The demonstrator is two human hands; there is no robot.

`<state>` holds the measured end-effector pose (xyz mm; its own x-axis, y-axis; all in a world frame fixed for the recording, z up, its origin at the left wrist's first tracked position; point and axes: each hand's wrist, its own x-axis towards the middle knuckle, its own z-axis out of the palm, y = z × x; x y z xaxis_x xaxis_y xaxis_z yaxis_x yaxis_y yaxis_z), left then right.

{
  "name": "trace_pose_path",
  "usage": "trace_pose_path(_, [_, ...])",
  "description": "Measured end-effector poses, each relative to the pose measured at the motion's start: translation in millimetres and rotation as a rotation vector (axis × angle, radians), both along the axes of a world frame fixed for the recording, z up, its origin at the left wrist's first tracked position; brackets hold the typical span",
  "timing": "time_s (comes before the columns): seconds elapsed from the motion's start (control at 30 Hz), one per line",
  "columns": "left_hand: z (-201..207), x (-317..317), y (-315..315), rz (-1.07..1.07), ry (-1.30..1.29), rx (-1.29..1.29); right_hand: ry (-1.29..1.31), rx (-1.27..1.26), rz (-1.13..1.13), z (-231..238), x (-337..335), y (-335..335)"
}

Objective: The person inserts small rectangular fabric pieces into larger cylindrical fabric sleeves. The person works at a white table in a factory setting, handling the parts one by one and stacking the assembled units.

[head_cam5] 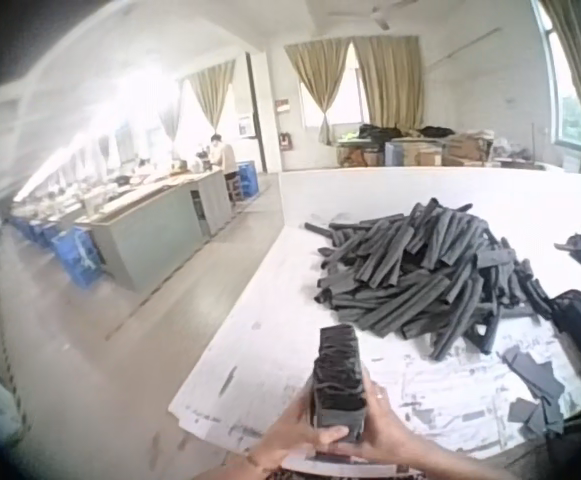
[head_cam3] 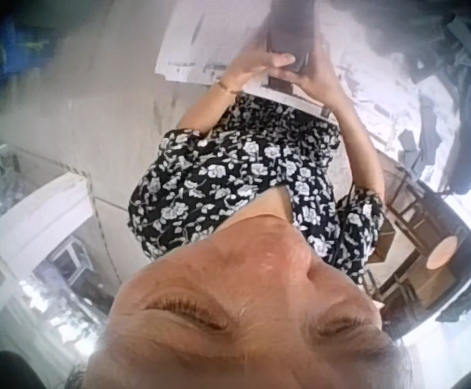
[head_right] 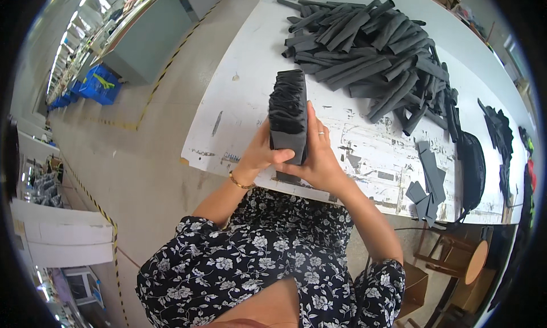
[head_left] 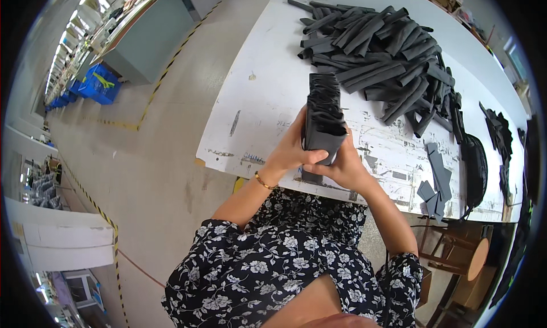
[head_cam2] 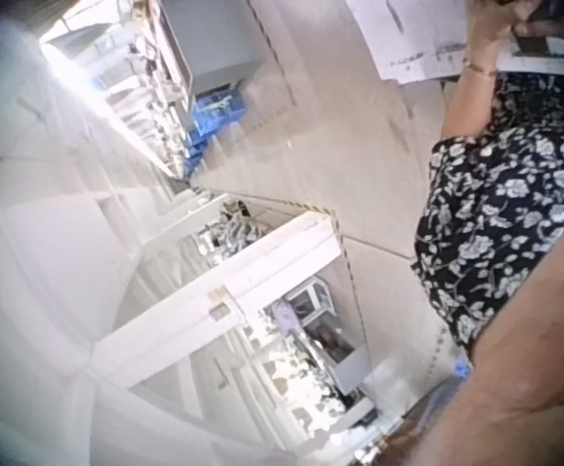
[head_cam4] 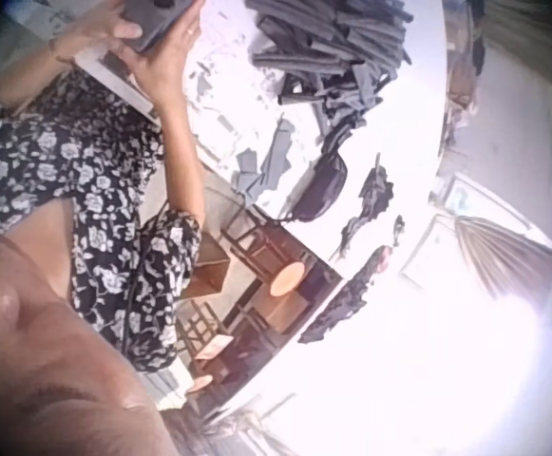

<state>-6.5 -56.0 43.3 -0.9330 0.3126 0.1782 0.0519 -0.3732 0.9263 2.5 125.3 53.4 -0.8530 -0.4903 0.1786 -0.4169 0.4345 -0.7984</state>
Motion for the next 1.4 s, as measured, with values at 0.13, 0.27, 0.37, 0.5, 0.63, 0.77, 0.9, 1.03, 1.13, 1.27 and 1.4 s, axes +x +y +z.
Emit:
trace_pose_path(0.13, [15.5, -11.7, -5.8, 0.071, 0.339, -0.54, -0.049, -0.12, 0.036, -26.5, 2.7, -2.8])
trace_pose_path(0.27, [61.6, -36.2, -8.8, -0.067, 0.461, -0.98, -0.128, -0.31, -0.042, -11.6, 7.9, -12.6])
trace_pose_path(0.37, [69.1, -39.0, 8.1, -0.143, 0.619, -1.217, -0.224, 0.056, 0.025, -2.6, 19.7, 22.4])
trace_pose_path(0.5, [1.5, -40.8, 21.0, -0.188, 0.702, -1.349, -0.447, 0.497, 0.113, 35.9, 43.0, 65.9])
trace_pose_path(0.63, [-1.3, -40.3, 21.6, -0.193, 0.724, -1.382, -0.549, 0.256, -0.12, 57.0, 29.2, 116.1])
trace_pose_path(0.77, [-1.1, -39.9, 26.1, -0.216, 0.745, -1.383, 0.038, 0.019, -0.389, 43.1, -6.0, 113.7])
trace_pose_path(0.9, [-7.4, -35.3, 24.8, -0.153, 0.765, -1.368, 0.386, 0.37, -0.173, 27.6, -9.6, 50.4])
trace_pose_path(1.03, [-11.8, -40.3, 14.1, -0.217, 0.831, -1.353, 0.463, 0.653, -0.125, -19.6, -10.1, 28.6])
trace_pose_path(1.13, [-7.6, -32.4, -8.8, -0.208, 0.863, -1.362, 0.463, 0.686, -0.132, -22.2, -9.4, 27.4])
trace_pose_path(1.27, [-2.3, -17.8, -43.1, -0.278, 0.637, -1.374, 0.443, 0.712, -0.141, -17.1, -4.4, 23.2])
trace_pose_path(1.4, [-8.0, -16.0, -44.1, -0.185, 0.582, -1.174, 0.332, 0.774, -0.044, 4.2, -10.6, 26.5])
